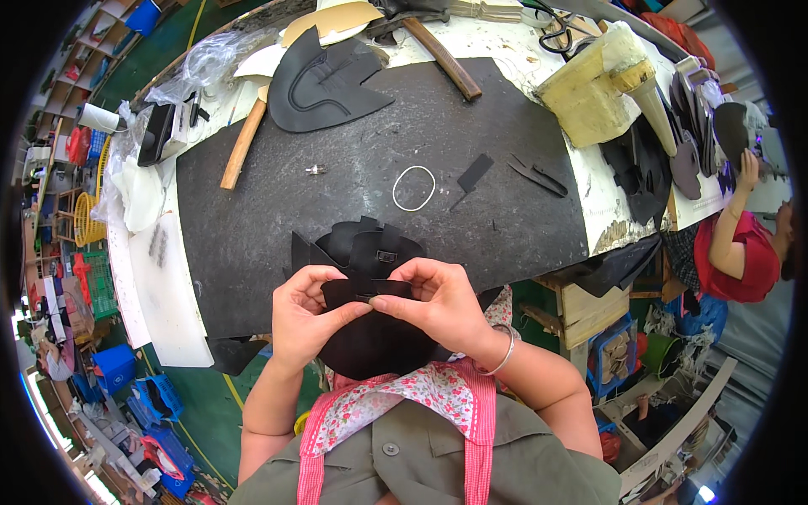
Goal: The person hands an assembled piece to a coworker and then assembles footwear upper components by fitting and folding small leather pieces together by hand.
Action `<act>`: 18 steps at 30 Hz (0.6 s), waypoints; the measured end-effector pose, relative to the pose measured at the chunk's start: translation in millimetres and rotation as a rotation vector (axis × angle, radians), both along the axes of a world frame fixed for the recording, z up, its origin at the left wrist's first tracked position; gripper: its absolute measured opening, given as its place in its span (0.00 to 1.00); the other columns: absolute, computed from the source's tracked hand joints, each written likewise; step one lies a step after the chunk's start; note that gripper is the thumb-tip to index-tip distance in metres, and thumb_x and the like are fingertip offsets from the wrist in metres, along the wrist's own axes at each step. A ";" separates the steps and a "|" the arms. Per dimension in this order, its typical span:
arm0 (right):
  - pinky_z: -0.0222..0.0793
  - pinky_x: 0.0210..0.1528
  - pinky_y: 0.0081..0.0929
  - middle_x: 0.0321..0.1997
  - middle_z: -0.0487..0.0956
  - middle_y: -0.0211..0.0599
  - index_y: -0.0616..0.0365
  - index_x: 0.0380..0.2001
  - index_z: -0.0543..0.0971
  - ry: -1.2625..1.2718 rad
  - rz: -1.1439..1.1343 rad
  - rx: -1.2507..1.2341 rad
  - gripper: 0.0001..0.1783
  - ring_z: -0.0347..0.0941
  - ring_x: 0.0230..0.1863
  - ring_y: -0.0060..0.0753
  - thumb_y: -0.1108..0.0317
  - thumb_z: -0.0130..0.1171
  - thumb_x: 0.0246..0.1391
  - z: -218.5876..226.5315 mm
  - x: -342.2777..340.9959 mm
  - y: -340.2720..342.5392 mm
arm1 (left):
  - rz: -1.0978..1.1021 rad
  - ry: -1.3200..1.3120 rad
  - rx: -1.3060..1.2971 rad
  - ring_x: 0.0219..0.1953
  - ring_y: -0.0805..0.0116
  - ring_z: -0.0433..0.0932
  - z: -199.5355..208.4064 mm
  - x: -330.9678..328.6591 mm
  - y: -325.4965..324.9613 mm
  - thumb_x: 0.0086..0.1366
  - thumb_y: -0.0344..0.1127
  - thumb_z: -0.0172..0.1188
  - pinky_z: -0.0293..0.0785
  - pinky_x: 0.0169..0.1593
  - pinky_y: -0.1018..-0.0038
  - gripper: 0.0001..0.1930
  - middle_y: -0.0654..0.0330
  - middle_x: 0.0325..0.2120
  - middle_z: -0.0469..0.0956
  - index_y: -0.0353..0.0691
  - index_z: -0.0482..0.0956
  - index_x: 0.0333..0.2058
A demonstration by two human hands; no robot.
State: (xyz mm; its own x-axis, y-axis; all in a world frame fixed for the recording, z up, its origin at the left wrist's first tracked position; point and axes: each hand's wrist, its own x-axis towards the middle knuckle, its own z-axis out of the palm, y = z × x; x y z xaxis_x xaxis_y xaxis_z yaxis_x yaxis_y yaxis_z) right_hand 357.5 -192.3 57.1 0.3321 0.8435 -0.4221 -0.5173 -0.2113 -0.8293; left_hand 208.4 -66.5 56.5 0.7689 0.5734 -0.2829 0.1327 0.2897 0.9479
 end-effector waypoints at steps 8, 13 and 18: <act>0.73 0.40 0.17 0.33 0.79 0.33 0.64 0.32 0.76 -0.001 -0.024 0.001 0.10 0.75 0.36 0.18 0.79 0.66 0.45 -5.0 -3.1 -3.5 | -0.023 -0.100 -0.226 0.41 0.74 0.76 -3.3 1.0 -1.8 0.48 0.19 0.68 0.75 0.43 0.80 0.20 0.58 0.38 0.77 0.33 0.72 0.40; 0.74 0.40 0.19 0.34 0.79 0.35 0.65 0.32 0.76 -0.035 -0.042 -0.021 0.10 0.76 0.36 0.21 0.80 0.66 0.45 -4.0 -5.7 -3.4 | -0.078 -0.071 -0.134 0.42 0.74 0.76 -6.3 -0.4 0.9 0.48 0.19 0.69 0.73 0.44 0.80 0.20 0.58 0.39 0.76 0.33 0.72 0.39; 0.75 0.40 0.21 0.33 0.79 0.39 0.66 0.27 0.74 -0.254 -0.135 -0.014 0.08 0.76 0.37 0.23 0.83 0.64 0.45 -2.0 -12.3 -2.3 | -0.041 -0.047 -0.058 0.39 0.76 0.75 -3.1 1.7 -5.8 0.48 0.18 0.68 0.73 0.44 0.81 0.18 0.59 0.35 0.76 0.34 0.71 0.37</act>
State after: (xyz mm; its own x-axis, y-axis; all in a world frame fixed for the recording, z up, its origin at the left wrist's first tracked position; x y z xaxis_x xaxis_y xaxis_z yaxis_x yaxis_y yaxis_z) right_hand 345.3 -194.5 55.1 0.5379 0.7789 -0.3223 -0.3176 -0.1669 -0.9334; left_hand 210.1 -72.3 53.4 0.8046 0.5248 -0.2779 0.1016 0.3394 0.9351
